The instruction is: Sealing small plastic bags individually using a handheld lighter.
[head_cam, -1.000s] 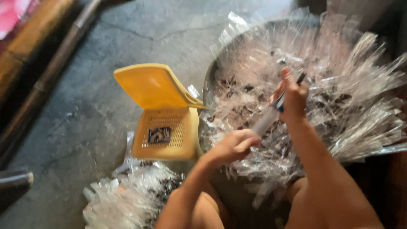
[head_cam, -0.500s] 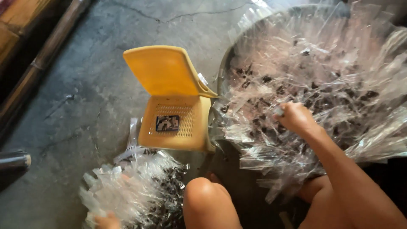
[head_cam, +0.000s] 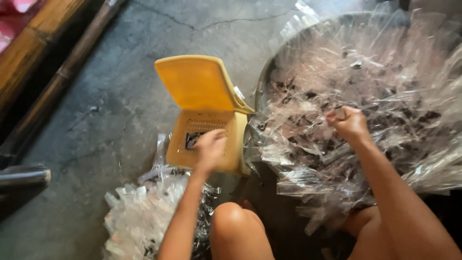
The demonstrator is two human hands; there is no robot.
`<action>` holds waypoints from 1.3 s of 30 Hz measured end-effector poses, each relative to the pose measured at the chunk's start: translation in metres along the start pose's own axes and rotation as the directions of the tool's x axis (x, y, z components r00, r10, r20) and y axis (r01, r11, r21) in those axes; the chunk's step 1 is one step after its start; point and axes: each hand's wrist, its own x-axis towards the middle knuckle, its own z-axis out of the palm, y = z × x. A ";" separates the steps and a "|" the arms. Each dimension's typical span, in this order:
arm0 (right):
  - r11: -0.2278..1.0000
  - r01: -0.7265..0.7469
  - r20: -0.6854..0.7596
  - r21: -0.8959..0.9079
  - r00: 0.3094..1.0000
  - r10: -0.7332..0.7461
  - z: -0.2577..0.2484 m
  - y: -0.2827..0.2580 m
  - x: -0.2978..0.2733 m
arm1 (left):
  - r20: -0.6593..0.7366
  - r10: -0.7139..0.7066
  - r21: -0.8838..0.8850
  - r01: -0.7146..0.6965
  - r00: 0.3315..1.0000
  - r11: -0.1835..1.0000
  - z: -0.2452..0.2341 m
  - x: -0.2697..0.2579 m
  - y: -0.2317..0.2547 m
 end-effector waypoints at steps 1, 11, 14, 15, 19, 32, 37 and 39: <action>0.988 0.140 -0.026 0.063 0.990 -0.139 -0.012 -0.003 -0.005 | 0.103 0.144 0.027 -0.148 0.984 0.989 0.032 0.007 0.022; 0.727 0.579 -0.426 0.368 0.800 -0.422 -0.102 -0.072 -0.124 | 0.198 -0.061 -0.237 0.108 0.978 0.965 0.339 0.119 0.083; 0.689 0.586 -0.478 0.427 0.793 -0.378 -0.106 -0.080 -0.132 | 0.039 -0.341 -0.089 0.343 0.939 0.935 0.411 0.137 0.102; 0.691 0.584 -0.485 0.425 0.792 -0.371 -0.107 -0.078 -0.130 | 0.048 -0.338 -0.085 0.341 0.940 0.936 0.433 0.136 0.101; 0.674 0.604 -0.523 0.425 0.772 -0.362 -0.108 -0.079 -0.126 | 0.042 -0.213 -0.025 0.214 0.976 0.977 0.462 0.109 0.123; 0.631 0.687 -0.569 0.360 0.698 -0.436 -0.095 -0.071 -0.098 | 0.047 0.134 -0.500 -0.093 0.990 0.861 0.301 0.047 0.189; 0.651 0.685 -0.397 0.327 0.724 -0.563 -0.082 -0.076 -0.113 | 0.132 0.299 -0.768 -0.093 0.945 0.634 0.207 0.018 0.220; 0.651 0.687 -0.329 0.323 0.727 -0.603 -0.076 -0.076 -0.114 | 0.177 0.342 -0.806 -0.064 0.923 0.589 0.189 0.006 0.219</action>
